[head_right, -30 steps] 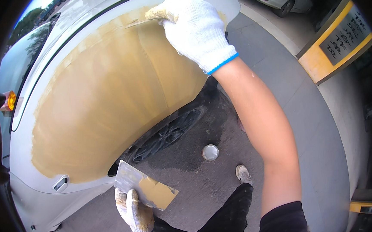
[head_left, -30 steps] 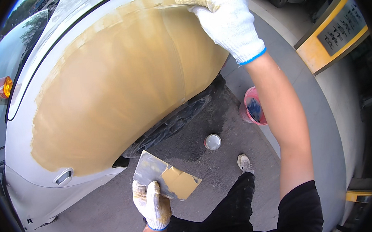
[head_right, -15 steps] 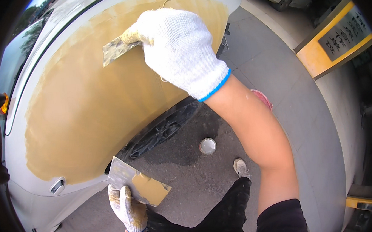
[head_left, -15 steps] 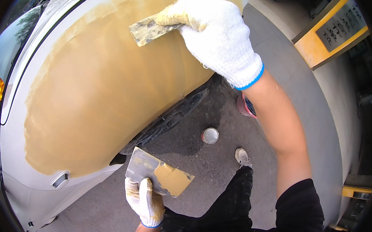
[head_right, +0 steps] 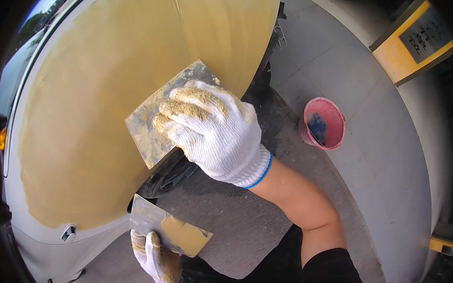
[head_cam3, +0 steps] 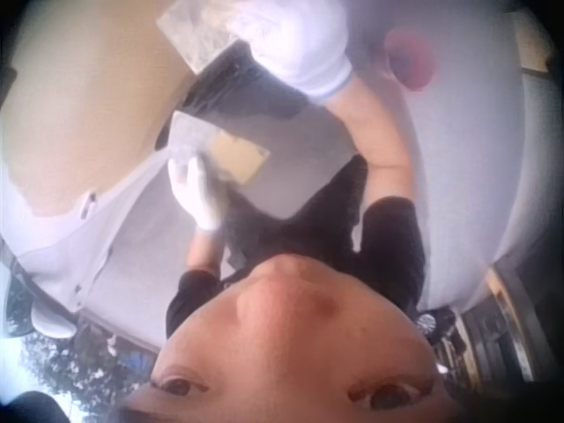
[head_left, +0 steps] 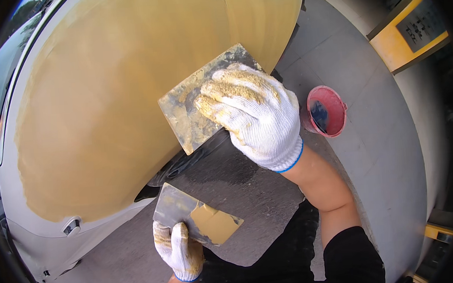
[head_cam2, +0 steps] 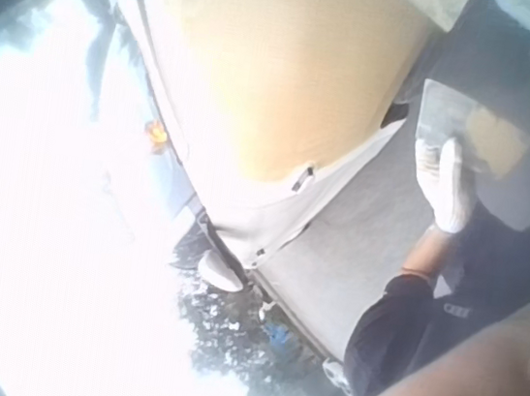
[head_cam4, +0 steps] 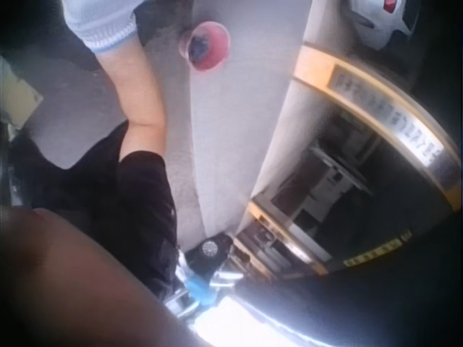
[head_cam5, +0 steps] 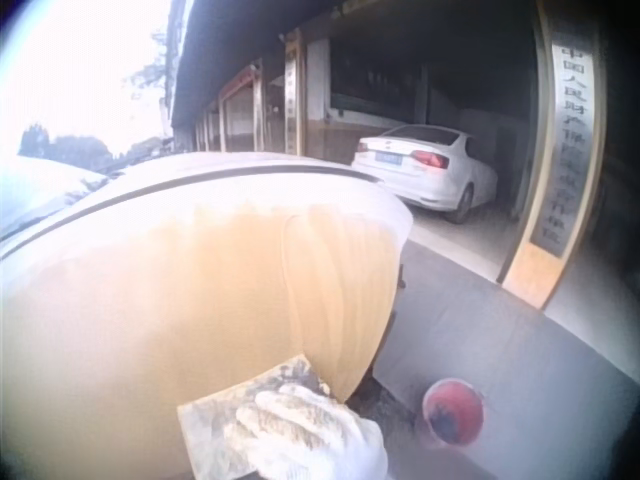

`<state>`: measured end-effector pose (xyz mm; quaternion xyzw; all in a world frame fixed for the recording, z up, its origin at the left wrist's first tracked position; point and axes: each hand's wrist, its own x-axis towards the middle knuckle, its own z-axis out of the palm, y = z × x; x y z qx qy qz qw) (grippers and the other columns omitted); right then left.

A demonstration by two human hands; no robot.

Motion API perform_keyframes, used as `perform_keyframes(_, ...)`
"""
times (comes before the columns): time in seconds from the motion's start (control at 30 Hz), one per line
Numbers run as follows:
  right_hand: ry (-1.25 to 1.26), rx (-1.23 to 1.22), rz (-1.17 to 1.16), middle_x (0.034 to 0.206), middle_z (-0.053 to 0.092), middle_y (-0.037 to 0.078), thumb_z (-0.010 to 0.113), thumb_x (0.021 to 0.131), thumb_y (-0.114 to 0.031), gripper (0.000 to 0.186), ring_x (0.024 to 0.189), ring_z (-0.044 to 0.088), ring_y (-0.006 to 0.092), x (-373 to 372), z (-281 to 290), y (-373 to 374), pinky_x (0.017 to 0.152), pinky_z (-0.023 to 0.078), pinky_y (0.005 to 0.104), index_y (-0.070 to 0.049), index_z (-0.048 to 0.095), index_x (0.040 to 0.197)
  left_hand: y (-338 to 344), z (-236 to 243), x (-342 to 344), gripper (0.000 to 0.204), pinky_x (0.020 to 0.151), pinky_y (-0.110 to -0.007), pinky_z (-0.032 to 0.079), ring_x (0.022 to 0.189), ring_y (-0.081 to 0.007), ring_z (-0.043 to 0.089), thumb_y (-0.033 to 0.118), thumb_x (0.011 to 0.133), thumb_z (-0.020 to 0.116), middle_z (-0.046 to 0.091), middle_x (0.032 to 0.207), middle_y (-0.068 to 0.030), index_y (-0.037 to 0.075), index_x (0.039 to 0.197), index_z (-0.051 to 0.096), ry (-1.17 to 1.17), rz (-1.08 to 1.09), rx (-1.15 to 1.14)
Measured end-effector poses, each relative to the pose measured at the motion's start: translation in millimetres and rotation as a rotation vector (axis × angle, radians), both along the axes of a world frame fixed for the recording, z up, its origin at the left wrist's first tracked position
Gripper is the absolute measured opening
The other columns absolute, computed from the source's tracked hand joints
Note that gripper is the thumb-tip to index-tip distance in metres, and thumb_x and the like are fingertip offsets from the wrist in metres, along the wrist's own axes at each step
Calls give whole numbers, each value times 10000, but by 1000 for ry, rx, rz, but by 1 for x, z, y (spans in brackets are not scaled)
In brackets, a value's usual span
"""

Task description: The person applies a beige body filler to the front fender of a white car using a metal spreader and a flexible scraper. They repeatedly scoop filler from a small container and spread it evenly across the panel, working around the wheel arch and door handle area.

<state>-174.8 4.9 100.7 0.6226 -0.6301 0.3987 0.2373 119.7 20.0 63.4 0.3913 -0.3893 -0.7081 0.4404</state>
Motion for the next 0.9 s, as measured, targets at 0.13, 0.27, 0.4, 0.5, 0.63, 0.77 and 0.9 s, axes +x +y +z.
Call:
perform_keyframes(0.13, -39, 2, 5, 1186, 778, 38, 739, 775, -132, 357, 1146, 720, 302, 6, -36, 5, 1025, 581, 477, -204, 828, 1113, 1, -6, 2, 474, 991, -411, 564, 1151, -258, 688, 90, 1029, 641, 677, 1312, -147, -1, 1474, 504, -30, 4, -22)
perform_keyframes(0.27, -29, -22, 51, 1252, 744, 70, 815, 848, -243, 328, 1149, 707, 327, 1, -69, 11, 931, 608, 449, -160, 803, 1165, 2, -12, -4, 481, 978, -414, 575, 1133, -266, 693, 117, 1038, 632, 675, 1303, -153, 5, 1485, 495, -47, 3, -28)
perform_keyframes(0.4, -146, -93, 99, 1274, 735, 79, 812, 861, -248, 343, 1157, 705, 336, 3, -108, 16, 947, 612, 454, -145, 791, 1188, 6, -13, -16, 456, 954, -401, 577, 1090, -255, 692, 166, 1050, 631, 674, 1255, -141, 11, 1459, 502, -128, 63, -78)
perform_keyframes(0.5, -194, -108, 124, 1264, 737, 83, 807, 861, -249, 335, 1143, 711, 336, 8, -144, 19, 951, 613, 451, -142, 791, 1179, 11, -13, -24, 425, 968, -369, 559, 1091, -229, 672, 197, 1066, 621, 662, 1226, -132, 13, 1433, 511, -190, 111, -101)
perform_keyframes(0.63, -199, -72, 82, 1220, 750, 86, 787, 870, -242, 291, 1127, 716, 332, 5, -185, 3, 945, 617, 447, -155, 797, 1147, 9, -19, -29, 388, 985, -332, 532, 1122, -180, 636, 235, 1105, 571, 644, 1231, -113, 14, 1420, 517, -264, 139, -171)
perform_keyframes(0.77, -173, -213, -26, 1247, 743, 95, 724, 921, -99, 236, 1137, 717, 324, -1, -169, 19, 952, 621, 449, -121, 786, 1147, 4, -25, -44, 382, 1003, -342, 524, 1138, -151, 621, 251, 1127, 555, 636, 1257, -84, 14, 1425, 515, -211, 133, -181)
perform_keyframes(0.9, -1576, -266, 416, 1248, 733, 175, 765, 894, 104, 296, 1142, 727, 241, 23, -99, 84, 998, 600, 372, 105, 718, 1186, 8, -22, -80, 383, 1020, -350, 516, 1166, -169, 623, 131, 1094, 590, 636, 1320, -84, 28, 1456, 517, -77, 62, -112)
